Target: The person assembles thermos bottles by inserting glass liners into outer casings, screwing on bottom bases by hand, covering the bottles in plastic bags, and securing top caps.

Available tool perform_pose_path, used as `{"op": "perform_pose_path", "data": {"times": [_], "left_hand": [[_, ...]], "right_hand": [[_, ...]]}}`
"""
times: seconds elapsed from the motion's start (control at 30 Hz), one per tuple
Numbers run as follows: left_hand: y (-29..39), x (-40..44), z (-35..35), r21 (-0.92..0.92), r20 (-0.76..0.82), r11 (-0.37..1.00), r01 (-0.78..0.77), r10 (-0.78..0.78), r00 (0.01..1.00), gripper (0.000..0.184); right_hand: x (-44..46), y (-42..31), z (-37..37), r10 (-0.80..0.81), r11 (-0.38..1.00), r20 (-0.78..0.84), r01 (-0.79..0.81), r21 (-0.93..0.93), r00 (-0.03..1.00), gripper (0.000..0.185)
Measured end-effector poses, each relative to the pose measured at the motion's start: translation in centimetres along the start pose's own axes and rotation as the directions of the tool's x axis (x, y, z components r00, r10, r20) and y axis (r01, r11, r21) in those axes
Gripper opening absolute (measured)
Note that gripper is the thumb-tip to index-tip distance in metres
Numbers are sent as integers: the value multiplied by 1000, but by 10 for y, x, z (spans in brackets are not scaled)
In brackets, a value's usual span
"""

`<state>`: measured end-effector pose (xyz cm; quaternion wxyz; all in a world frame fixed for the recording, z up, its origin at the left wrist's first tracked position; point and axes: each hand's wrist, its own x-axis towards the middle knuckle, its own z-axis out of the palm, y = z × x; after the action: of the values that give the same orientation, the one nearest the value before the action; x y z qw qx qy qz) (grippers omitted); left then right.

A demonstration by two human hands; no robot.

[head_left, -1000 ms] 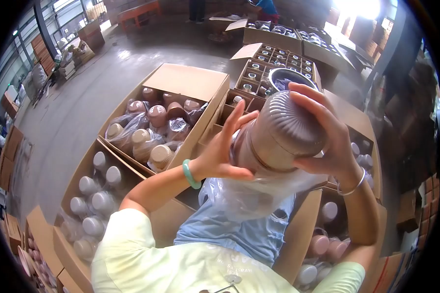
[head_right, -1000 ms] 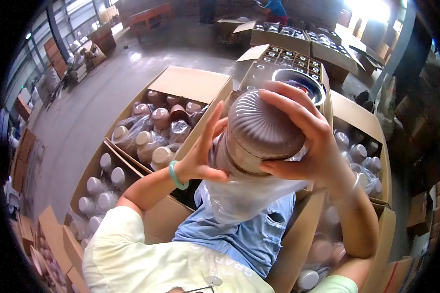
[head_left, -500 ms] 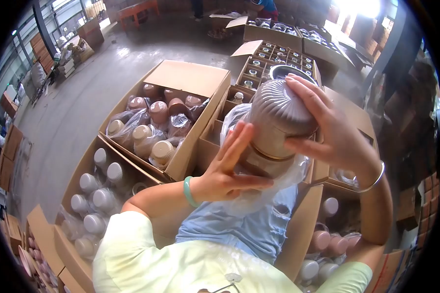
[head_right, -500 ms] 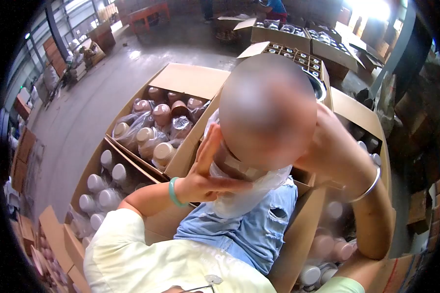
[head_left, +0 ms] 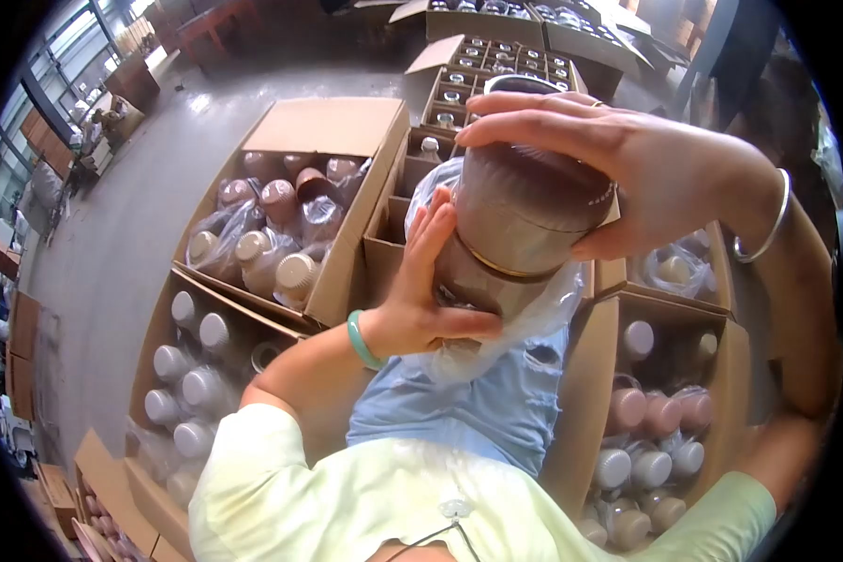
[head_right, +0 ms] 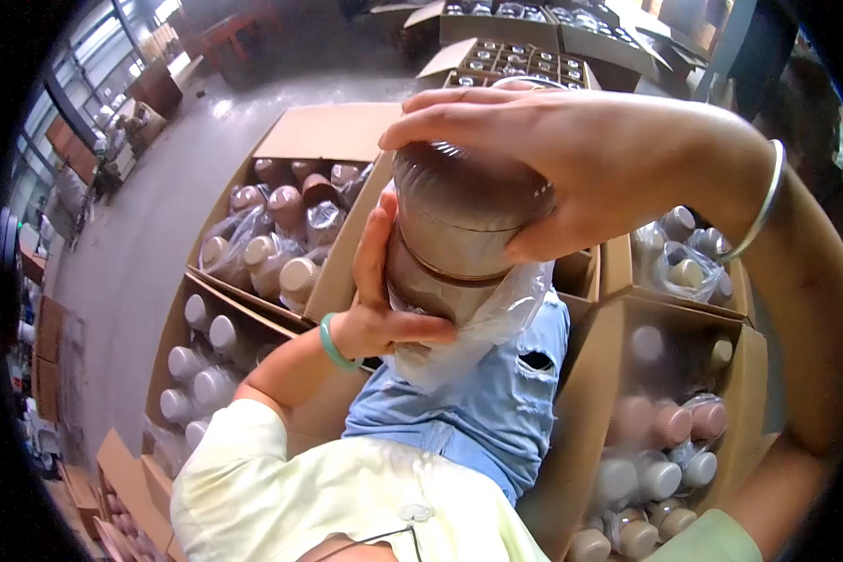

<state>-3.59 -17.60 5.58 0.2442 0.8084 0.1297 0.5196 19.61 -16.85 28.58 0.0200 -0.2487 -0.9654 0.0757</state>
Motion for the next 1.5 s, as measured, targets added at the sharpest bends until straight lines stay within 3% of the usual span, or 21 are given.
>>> {"op": "perform_pose_path", "data": {"times": [0.1, 0.13, 0.2, 0.27, 0.33, 0.47, 0.57, 0.63, 0.67, 0.77, 0.8, 0.9, 0.93, 1.03, 1.1, 1.17, 1.23, 1.3, 1.37, 1.4, 1.5], "left_hand": [[10, 7, 0, -10, 25, 1000, -12, 12, 1000, 101], [11, 12, -4, 43, 56, 996, -82, 80, 995, 91], [8, 23, -11, 90, 106, 946, -312, 303, 947, 47], [19, 23, -13, 30, 90, 980, -196, 193, 977, 32], [35, 18, -14, 97, 115, 981, -166, 155, 981, 20], [68, -6, -2, 413, 295, 864, -289, 173, 940, 3], [73, -8, 7, 426, 314, 850, -309, 182, 932, 5], [67, -1, 6, 381, 293, 869, -316, 210, 933, 7], [57, -3, 4, 361, 267, 855, -373, 289, 919, 5], [35, -20, 4, 224, 108, 908, -353, 337, 935, 10], [22, -23, 0, 213, 159, 878, -429, 402, 902, 23], [-14, -56, 9, 2, 9, 931, -366, 366, 931, 61], [-29, -78, 10, -146, 54, 963, -225, 235, 970, 81], [-26, -139, 27, -83, 101, 984, 158, -150, 984, 63], [-2, -194, 38, 285, 281, 956, -68, -16, 960, 58], [21, -163, 42, 408, 82, 851, -332, 328, 941, 51], [31, -146, 39, 336, -112, 936, -109, 155, 982, 49], [50, -69, 16, 389, -155, 921, -21, 88, 984, 48], [41, -56, 32, 565, -26, 820, -91, 128, 991, 40], [25, -67, 46, 658, -55, 743, -121, 207, 977, 38], [-8, -107, 70, 890, 117, 384, -247, 331, 936, 39]], "right_hand": [[-8, -4, -5, 93, 995, 48, -95, 37, 995, 108], [-8, -1, -5, 94, 995, 41, -95, 25, 995, 110], [-5, 3, -3, 76, 997, 7, -76, -29, 997, 110], [-4, 1, -4, 102, 992, -26, -104, -65, 994, 106], [-5, -6, -4, 170, 982, -54, -174, -74, 984, 100], [11, -27, -9, 490, 811, -84, -489, -322, 868, 91], [23, -41, 0, 517, 752, -108, -511, -416, 849, 92], [11, -34, 6, 338, 818, -180, -383, -430, 924, 87], [8, -33, 7, 343, 839, -175, -385, -385, 923, 87], [2, -33, 6, 355, 890, -150, -383, -246, 923, 86], [-2, -32, 6, 358, 903, -138, -380, -201, 924, 86], [-18, -25, 12, 252, 956, -130, -268, -120, 959, 93], [-23, -27, 14, 286, 950, -127, -298, -90, 950, 95], [-30, -35, 15, 376, 924, -142, -382, -19, 916, 93], [-34, -37, 20, 415, 900, -182, -432, -59, 891, 91], [-36, -35, 24, 423, 889, -230, -451, -83, 876, 90], [-31, -33, 25, 479, 865, -228, -500, -43, 848, 90], [-22, -24, 24, 442, 890, -245, -456, 2, 863, 90], [-12, -21, 20, 439, 890, -240, -456, -16, 866, 88], [-8, -17, 17, 441, 891, -220, -454, -8, 870, 87], [3, 0, 12, 495, 866, -179, -500, 20, 850, 83]]}}
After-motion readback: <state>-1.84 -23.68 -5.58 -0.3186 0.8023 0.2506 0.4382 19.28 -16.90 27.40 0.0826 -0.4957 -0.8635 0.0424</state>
